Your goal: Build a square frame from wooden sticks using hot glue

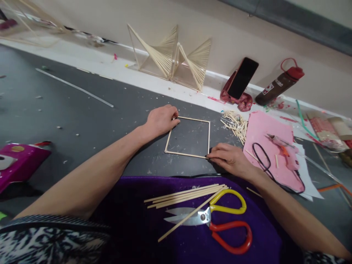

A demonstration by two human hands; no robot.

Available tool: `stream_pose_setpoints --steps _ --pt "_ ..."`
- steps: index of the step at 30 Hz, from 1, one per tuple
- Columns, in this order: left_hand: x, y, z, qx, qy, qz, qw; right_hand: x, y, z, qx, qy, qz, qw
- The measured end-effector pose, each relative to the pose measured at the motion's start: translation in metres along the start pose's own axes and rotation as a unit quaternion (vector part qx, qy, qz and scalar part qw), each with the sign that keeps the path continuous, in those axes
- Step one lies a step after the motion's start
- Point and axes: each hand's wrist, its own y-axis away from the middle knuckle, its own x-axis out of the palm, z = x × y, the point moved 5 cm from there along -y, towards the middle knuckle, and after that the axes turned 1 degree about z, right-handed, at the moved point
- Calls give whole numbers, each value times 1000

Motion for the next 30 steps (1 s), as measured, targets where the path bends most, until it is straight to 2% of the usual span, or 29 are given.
stream_pose_setpoints --steps 9,14,20,26,30 --pt "1 -1 0 1 5 -4 1000 -1 -10 10 -8 72 40 997" --pt "0 -1 -1 -3 6 -5 1000 2 -16 1 48 0 57 997" --pt "-1 0 -1 -11 16 -2 1000 1 -15 -8 95 -70 41 992" --pt "-1 0 -1 -8 18 -4 1000 -1 -11 -5 41 -83 30 995" --pt "-2 0 -1 -6 21 -3 1000 -1 -7 -4 25 -43 7 999"
